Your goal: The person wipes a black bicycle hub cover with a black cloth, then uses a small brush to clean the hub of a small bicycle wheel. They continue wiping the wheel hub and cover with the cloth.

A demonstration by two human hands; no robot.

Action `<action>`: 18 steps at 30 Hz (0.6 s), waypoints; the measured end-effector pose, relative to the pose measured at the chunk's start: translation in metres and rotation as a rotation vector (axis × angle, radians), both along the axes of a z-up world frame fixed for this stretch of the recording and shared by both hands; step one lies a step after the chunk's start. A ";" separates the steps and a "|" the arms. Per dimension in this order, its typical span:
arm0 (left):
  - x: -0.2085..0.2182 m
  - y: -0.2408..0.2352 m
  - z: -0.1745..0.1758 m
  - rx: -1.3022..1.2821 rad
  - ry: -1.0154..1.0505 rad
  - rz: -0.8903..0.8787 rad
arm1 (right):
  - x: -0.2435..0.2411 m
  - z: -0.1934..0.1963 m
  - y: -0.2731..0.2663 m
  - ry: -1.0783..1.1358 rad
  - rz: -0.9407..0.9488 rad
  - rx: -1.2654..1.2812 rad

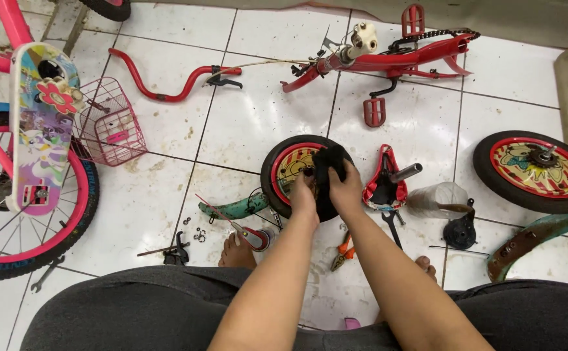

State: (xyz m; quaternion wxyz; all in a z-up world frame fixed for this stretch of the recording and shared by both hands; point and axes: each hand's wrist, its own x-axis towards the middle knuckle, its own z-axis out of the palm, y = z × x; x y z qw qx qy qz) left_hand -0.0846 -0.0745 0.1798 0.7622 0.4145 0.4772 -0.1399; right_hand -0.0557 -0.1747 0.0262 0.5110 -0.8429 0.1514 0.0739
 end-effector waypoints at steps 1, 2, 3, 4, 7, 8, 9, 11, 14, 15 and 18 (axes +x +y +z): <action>-0.009 -0.010 -0.047 0.000 0.003 -0.001 | 0.000 -0.002 -0.008 0.003 -0.001 0.000; -0.019 -0.020 -0.095 0.169 0.123 0.119 | 0.000 -0.004 -0.015 -0.085 0.079 -0.075; -0.028 -0.029 -0.142 0.339 0.240 0.242 | 0.002 -0.005 -0.023 -0.174 0.160 -0.149; -0.033 -0.031 -0.138 0.340 0.242 0.243 | -0.001 -0.015 -0.028 -0.173 0.162 -0.149; -0.045 -0.035 -0.157 0.190 0.427 0.451 | -0.007 -0.031 -0.038 -0.180 0.392 -0.206; -0.049 -0.033 -0.185 0.142 0.432 0.427 | -0.009 -0.027 -0.035 -0.183 0.527 -0.225; -0.055 -0.031 -0.213 0.094 0.440 0.408 | -0.013 -0.023 -0.031 -0.185 0.668 -0.244; -0.059 -0.029 -0.224 0.078 0.428 0.424 | -0.018 0.011 -0.011 -0.137 0.796 -0.284; -0.054 -0.021 -0.236 0.048 0.376 0.452 | -0.023 0.020 0.008 -0.054 1.013 -0.429; -0.055 -0.021 -0.240 0.025 0.352 0.467 | -0.029 0.015 0.010 -0.002 1.109 -0.538; -0.065 -0.027 -0.251 -0.023 0.322 0.489 | -0.033 0.012 0.013 -0.087 1.198 -0.783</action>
